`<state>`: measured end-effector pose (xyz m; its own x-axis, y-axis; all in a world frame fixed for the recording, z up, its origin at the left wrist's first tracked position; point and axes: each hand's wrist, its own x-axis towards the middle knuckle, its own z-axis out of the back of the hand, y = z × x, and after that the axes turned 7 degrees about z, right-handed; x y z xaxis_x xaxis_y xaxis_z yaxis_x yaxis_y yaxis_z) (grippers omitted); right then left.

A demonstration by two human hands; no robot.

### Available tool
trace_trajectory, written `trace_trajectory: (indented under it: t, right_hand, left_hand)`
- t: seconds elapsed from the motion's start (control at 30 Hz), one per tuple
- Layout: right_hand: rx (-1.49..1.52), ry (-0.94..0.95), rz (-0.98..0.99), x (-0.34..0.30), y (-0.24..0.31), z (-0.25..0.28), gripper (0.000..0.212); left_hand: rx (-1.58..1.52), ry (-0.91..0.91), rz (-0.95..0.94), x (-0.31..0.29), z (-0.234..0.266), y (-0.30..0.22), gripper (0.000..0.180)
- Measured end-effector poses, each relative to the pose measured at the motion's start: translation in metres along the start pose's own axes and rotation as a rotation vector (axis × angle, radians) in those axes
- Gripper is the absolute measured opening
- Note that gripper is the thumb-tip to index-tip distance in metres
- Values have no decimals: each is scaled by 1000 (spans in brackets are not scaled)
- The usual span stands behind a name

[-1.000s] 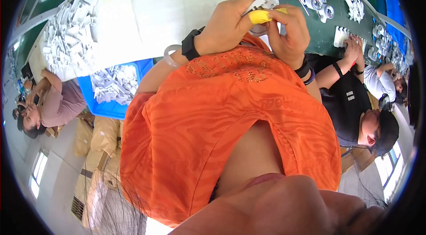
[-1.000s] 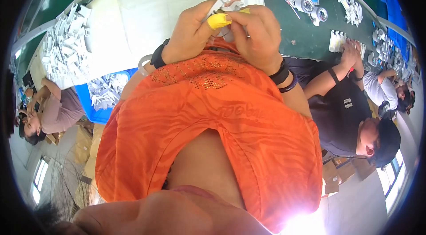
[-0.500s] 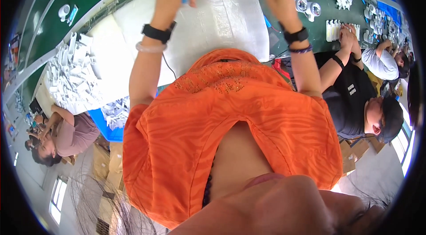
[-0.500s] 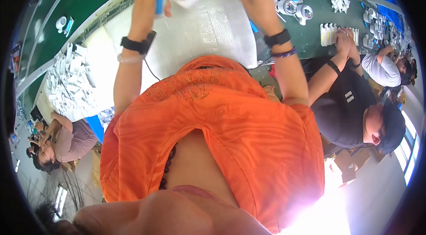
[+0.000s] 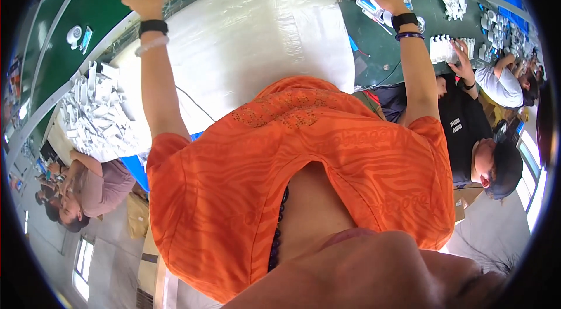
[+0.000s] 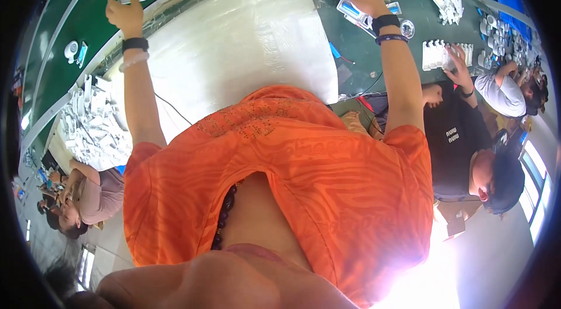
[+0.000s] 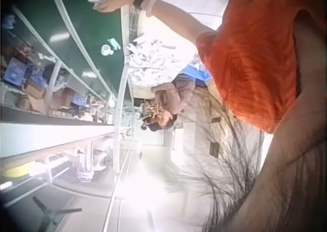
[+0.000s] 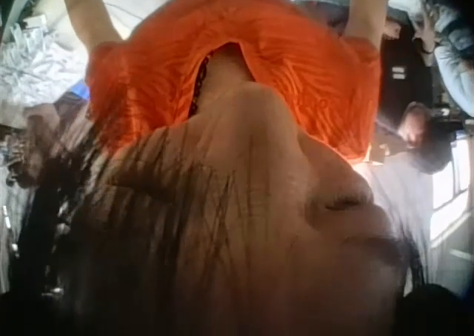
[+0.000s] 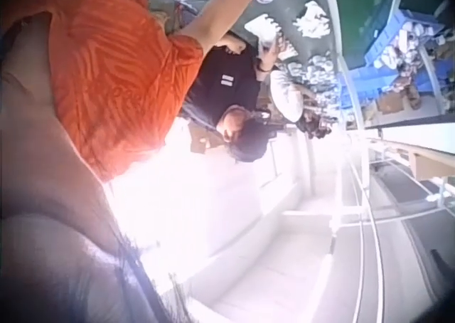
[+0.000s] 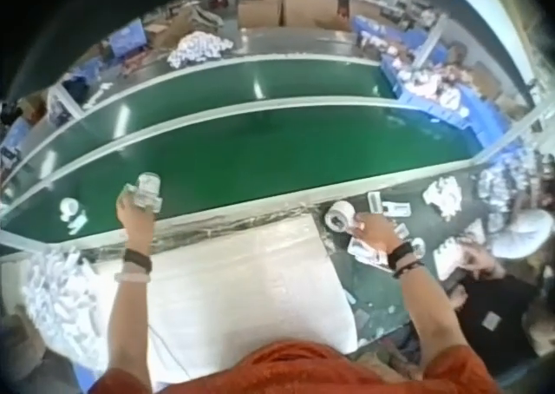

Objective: The worker is seen assembling and inspecting various electronic components at a factory workstation.

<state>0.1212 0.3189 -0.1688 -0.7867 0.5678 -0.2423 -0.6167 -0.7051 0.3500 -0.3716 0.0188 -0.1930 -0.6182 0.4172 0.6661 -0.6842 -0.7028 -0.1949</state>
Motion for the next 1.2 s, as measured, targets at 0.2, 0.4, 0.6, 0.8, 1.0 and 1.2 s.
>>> trace_trajectory:
  t: [0.2, 0.4, 0.6, 0.8, 1.0, 1.2]
  right_hand:
    - [703, 116, 31, -27, 71, 14, 37]
    - [1406, 69, 168, -64, 148, 30, 29]
    - [1945, -40, 277, -93, 198, 15, 33]
    - [1992, -193, 140, -113, 214, -1, 33]
    - [1965, -230, -26, -131, 218, -17, 33]
    - [1993, -214, -300, -151, 213, -22, 28]
  left_hand:
    - [-861, 758, 36, -73, 72, -109, 47]
    - [-1098, 949, -84, -95, 144, -202, 51]
    - [-1594, 1282, 355, -121, 185, -219, 61]
    - [-1763, 1196, 426, -144, 235, -216, 87]
    - [-1118, 1127, 266, -152, 253, -215, 90]
    - [-1551, 1511, 452, -125, 277, -207, 83]
